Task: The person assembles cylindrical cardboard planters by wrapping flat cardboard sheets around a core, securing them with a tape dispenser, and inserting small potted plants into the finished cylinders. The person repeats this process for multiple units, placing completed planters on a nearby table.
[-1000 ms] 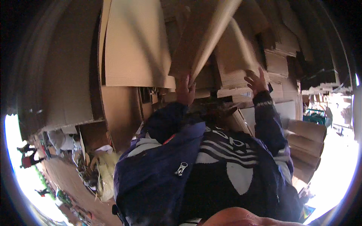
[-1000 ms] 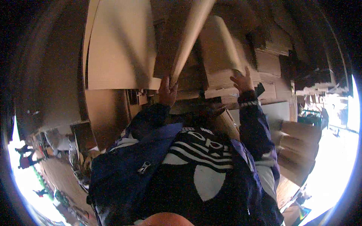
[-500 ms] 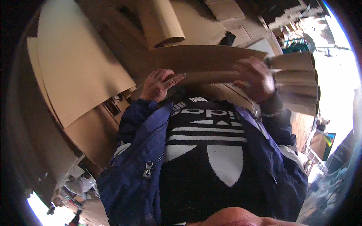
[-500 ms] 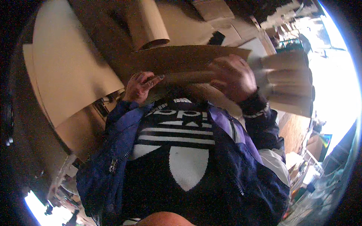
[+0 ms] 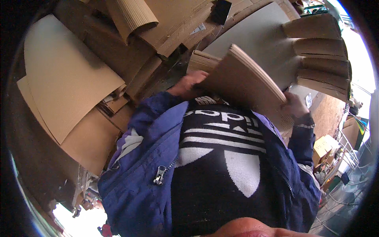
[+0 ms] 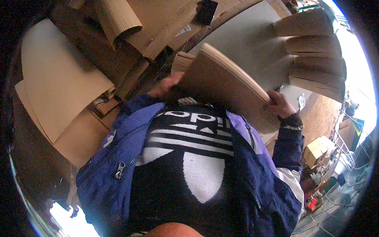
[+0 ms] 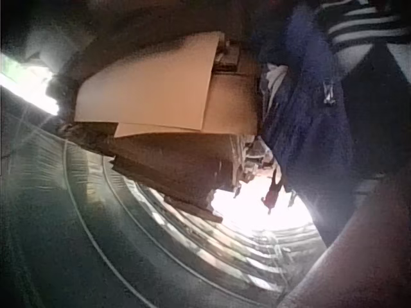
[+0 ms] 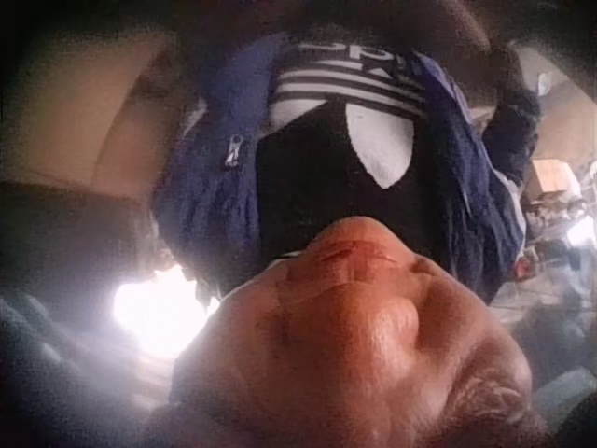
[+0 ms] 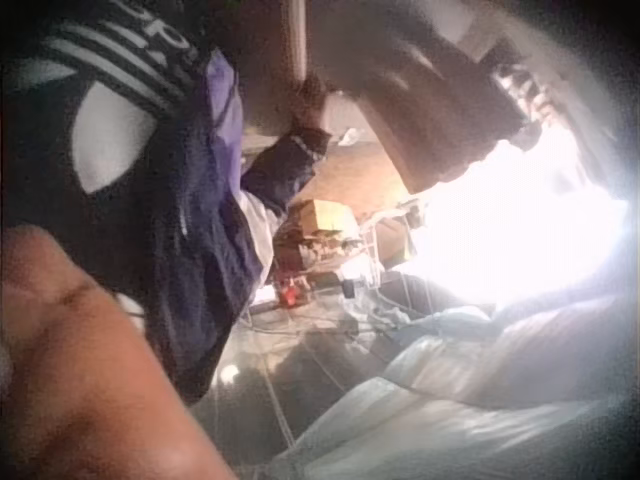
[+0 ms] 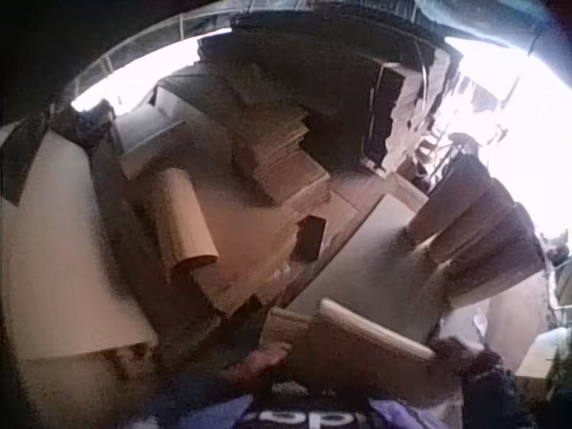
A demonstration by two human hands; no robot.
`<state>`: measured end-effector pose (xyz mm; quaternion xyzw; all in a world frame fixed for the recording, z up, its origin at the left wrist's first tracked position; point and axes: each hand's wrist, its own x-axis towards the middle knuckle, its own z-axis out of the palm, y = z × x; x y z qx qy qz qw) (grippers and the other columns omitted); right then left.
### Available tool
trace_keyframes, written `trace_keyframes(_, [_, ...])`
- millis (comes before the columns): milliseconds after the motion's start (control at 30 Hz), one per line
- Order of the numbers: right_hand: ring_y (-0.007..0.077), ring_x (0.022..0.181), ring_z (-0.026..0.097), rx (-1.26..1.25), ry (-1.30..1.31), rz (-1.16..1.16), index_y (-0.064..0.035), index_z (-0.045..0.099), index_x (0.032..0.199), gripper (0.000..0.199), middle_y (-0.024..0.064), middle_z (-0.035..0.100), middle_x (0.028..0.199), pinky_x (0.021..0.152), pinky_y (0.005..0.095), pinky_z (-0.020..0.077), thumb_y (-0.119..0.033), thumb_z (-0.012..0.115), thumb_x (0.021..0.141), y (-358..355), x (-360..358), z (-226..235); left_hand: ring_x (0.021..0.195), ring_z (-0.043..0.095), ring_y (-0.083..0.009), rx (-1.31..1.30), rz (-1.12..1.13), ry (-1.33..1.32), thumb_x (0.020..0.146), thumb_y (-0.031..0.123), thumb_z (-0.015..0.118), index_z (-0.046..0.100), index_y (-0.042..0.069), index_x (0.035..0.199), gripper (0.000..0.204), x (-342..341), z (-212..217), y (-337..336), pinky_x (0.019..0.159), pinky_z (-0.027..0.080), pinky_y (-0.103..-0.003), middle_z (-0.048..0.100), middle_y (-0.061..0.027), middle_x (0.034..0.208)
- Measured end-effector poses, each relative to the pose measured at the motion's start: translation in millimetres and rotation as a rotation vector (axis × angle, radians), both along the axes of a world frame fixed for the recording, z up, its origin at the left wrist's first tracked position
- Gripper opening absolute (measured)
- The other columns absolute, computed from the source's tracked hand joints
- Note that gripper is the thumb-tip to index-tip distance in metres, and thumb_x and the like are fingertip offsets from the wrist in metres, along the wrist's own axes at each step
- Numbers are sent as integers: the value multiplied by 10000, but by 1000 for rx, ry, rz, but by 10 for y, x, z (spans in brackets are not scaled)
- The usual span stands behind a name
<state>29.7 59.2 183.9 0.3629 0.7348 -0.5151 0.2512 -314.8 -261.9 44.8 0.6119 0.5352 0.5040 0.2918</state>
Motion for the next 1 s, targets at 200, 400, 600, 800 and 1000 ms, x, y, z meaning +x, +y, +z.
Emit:
trace_keyframes(200, [232, 1059, 631, 296, 6, -85, -27, 602, 1248, 466, 128, 682, 1135, 917, 357, 500, -214, 715, 836, 362, 543, -922, 809, 692, -228, -696, 215, -704, 881, 149, 727, 542, 24, 1234, 417, 921, -530, -67, 740, 544, -360, 682, -139, 1009])
trace_keyframes(400, [385, 1103, 635, 516, -61, 153, -67, 675, 1161, 495, 218, 666, 1190, 945, 458, 503, -476, 653, 882, 469, -526, -2209, 686, 691, -213, -848, 684, -666, 917, 94, 674, 508, -11, 1222, 363, 733, -852, -232, 610, 579, -336, 682, -131, 955])
trace_keyframes(600, [366, 1096, 631, 540, -89, 258, -80, 674, 1149, 541, 186, 699, 1064, 951, 437, 490, -542, 636, 870, 247, -1260, -2480, 811, 697, -238, -778, 1034, -1057, 909, 60, 665, 541, 10, 1204, 324, 670, -1206, -467, 591, 598, -333, 681, -123, 911])
trace_keyframes(800, [354, 1114, 629, 281, 1, 257, -68, 654, 1174, 521, 195, 685, 1142, 968, 429, 482, -492, 664, 870, 49, -1355, -2642, 927, 675, -219, -788, 656, -403, 915, 88, 628, 566, 38, 1213, 308, 575, -1737, -406, 726, 582, -361, 654, -113, 1034])
trace_keyframes(1000, [314, 1219, 581, 140, 29, 358, -79, 588, 1331, 631, 170, 623, 1308, 1040, 416, 454, -398, 760, 815, -154, -1406, -2412, 1069, 629, -249, -659, 702, -447, 943, 133, 582, 526, 83, 1311, 376, 584, -2548, -313, 860, 543, -388, 606, -102, 1215])
